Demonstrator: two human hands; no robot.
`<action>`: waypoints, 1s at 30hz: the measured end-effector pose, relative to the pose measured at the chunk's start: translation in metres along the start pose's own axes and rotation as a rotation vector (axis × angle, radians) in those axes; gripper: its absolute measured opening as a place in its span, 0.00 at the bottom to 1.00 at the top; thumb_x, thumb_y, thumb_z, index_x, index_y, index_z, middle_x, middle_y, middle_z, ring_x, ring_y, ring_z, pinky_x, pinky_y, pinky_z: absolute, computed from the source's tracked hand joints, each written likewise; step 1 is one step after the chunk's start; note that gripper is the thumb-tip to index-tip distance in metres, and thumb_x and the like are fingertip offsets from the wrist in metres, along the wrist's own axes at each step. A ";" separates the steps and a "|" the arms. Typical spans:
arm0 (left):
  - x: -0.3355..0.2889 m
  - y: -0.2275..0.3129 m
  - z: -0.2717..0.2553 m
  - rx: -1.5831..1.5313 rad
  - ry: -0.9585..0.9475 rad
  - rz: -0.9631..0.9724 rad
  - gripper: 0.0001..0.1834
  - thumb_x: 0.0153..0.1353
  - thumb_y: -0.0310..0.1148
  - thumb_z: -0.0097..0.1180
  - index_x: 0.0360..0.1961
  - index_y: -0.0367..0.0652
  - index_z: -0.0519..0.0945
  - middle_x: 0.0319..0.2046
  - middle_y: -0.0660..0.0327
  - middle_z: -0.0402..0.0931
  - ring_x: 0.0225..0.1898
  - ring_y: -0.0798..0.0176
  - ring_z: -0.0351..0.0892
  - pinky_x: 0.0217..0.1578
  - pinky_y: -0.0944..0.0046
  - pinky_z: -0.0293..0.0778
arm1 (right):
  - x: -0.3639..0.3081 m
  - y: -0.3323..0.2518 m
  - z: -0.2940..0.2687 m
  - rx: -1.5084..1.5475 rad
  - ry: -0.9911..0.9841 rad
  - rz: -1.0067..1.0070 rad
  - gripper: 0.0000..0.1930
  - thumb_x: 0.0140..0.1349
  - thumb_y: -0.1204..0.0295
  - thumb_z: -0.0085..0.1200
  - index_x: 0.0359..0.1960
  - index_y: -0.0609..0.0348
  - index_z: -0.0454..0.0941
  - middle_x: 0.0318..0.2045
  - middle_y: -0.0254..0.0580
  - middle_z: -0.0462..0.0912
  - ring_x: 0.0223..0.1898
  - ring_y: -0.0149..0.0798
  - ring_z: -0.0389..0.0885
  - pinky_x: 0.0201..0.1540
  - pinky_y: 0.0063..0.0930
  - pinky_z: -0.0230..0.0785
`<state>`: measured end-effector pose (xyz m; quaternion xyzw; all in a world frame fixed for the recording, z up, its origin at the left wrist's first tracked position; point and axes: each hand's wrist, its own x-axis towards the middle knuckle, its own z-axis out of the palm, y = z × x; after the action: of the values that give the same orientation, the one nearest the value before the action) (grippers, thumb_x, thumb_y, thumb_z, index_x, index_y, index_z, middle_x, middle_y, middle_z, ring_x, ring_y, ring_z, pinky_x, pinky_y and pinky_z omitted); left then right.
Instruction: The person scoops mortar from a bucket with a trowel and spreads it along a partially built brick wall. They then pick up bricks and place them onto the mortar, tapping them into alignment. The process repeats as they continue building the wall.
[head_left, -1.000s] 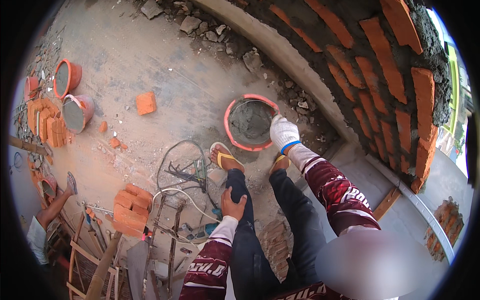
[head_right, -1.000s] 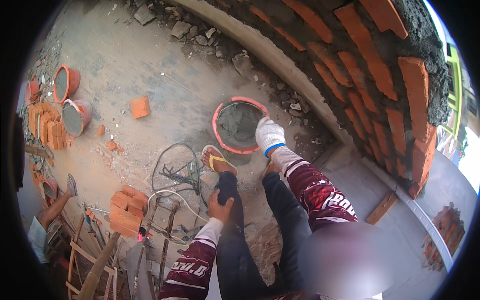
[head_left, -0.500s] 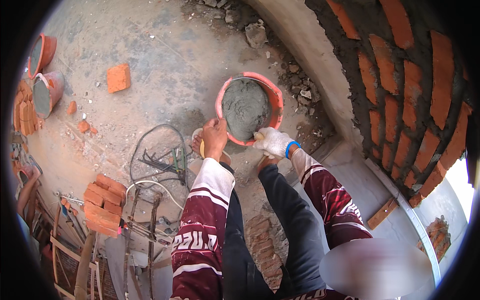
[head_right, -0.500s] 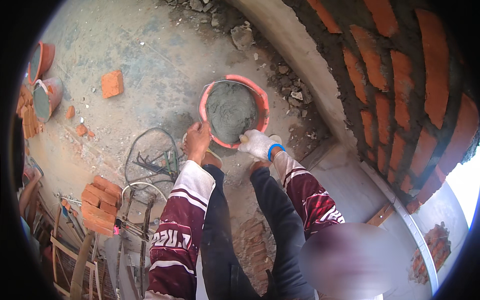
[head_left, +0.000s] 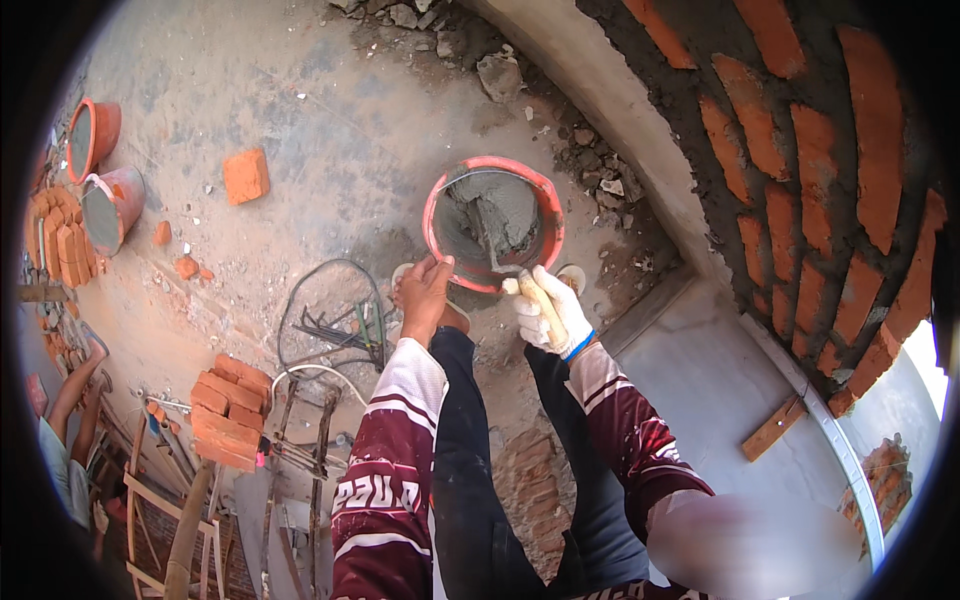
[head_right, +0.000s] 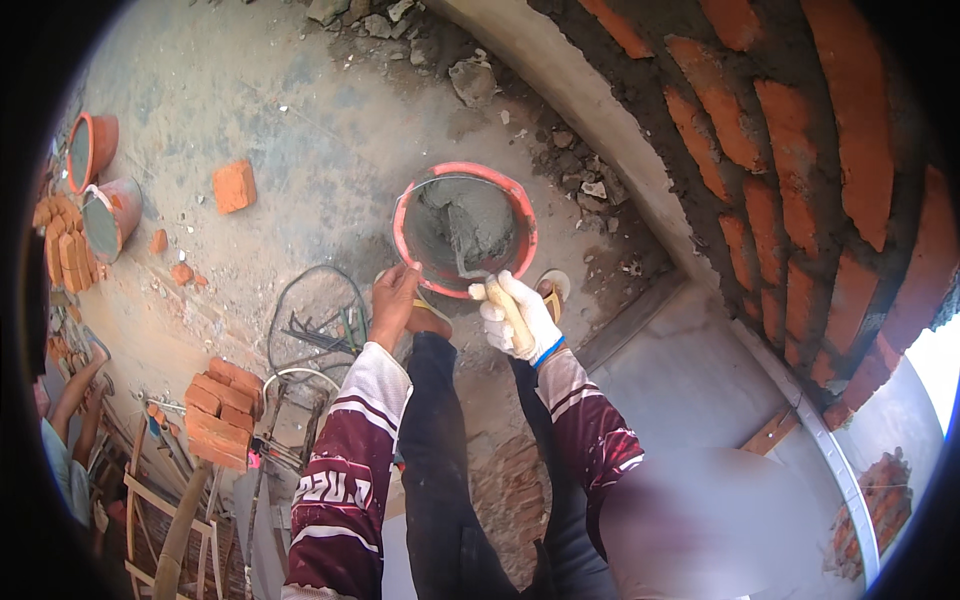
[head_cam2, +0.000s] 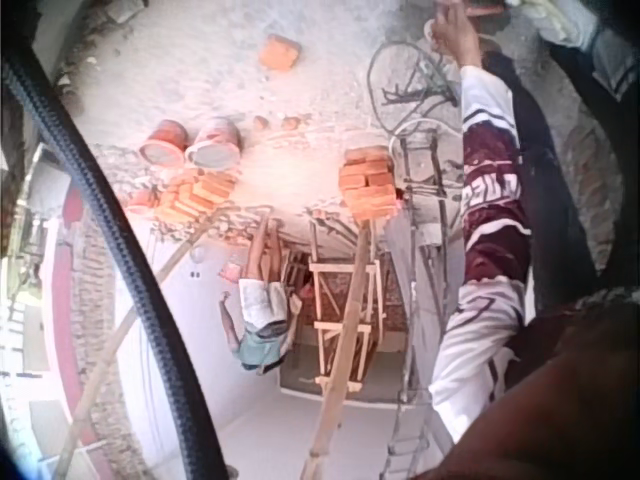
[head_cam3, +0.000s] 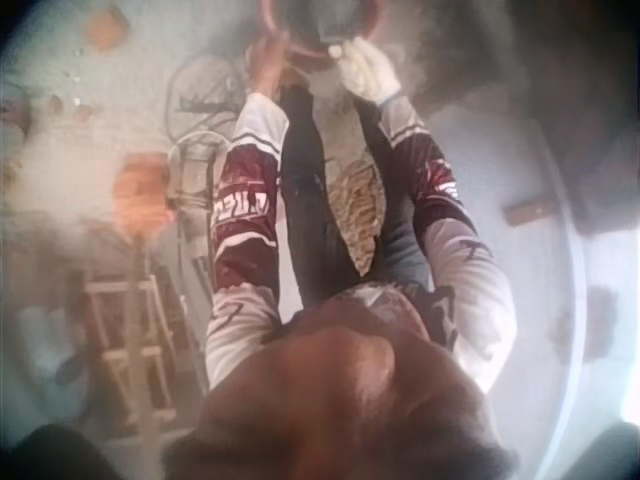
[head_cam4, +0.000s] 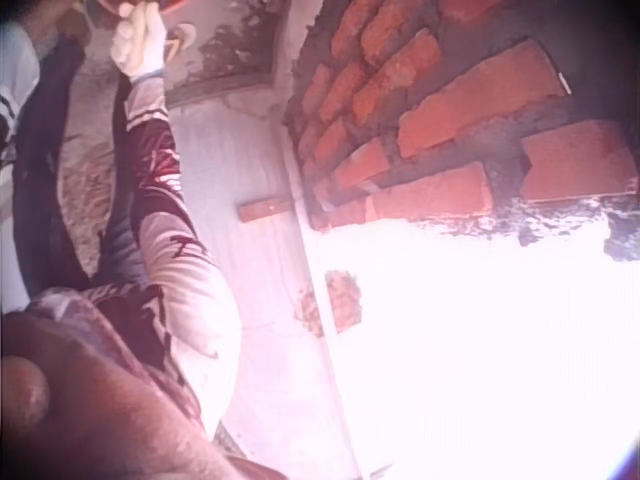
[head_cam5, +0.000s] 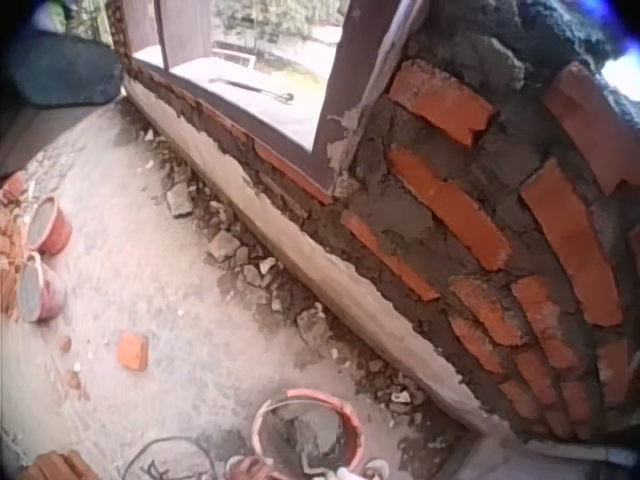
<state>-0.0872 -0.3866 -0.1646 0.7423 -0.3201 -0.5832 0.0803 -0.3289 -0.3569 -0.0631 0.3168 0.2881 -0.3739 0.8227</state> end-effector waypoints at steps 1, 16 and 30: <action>-0.011 -0.001 -0.005 0.001 0.024 0.019 0.30 0.66 0.52 0.64 0.55 0.35 0.83 0.49 0.50 0.85 0.53 0.53 0.82 0.61 0.58 0.68 | -0.017 -0.003 0.011 -0.108 0.112 0.061 0.28 0.77 0.46 0.43 0.55 0.63 0.75 0.21 0.32 0.72 0.12 0.32 0.68 0.15 0.28 0.63; -0.358 0.028 -0.109 0.320 -0.125 -0.085 0.37 0.60 0.41 0.70 0.66 0.33 0.72 0.64 0.36 0.72 0.68 0.35 0.68 0.71 0.48 0.60 | 0.047 -0.041 0.005 -2.220 0.670 -0.304 0.18 0.67 0.58 0.56 0.46 0.61 0.77 0.39 0.60 0.86 0.45 0.62 0.85 0.48 0.55 0.76; -0.357 0.017 -0.078 0.479 -0.019 -0.033 0.36 0.58 0.39 0.69 0.64 0.32 0.73 0.59 0.39 0.74 0.63 0.37 0.72 0.65 0.46 0.68 | 0.044 -0.016 0.014 -2.631 0.628 -0.277 0.15 0.61 0.69 0.56 0.48 0.64 0.77 0.31 0.56 0.86 0.36 0.55 0.89 0.36 0.50 0.81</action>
<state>-0.0635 -0.2166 0.1580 0.7400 -0.4377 -0.4986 -0.1106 -0.3135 -0.3947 -0.0903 -0.6561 0.6315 0.1838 0.3701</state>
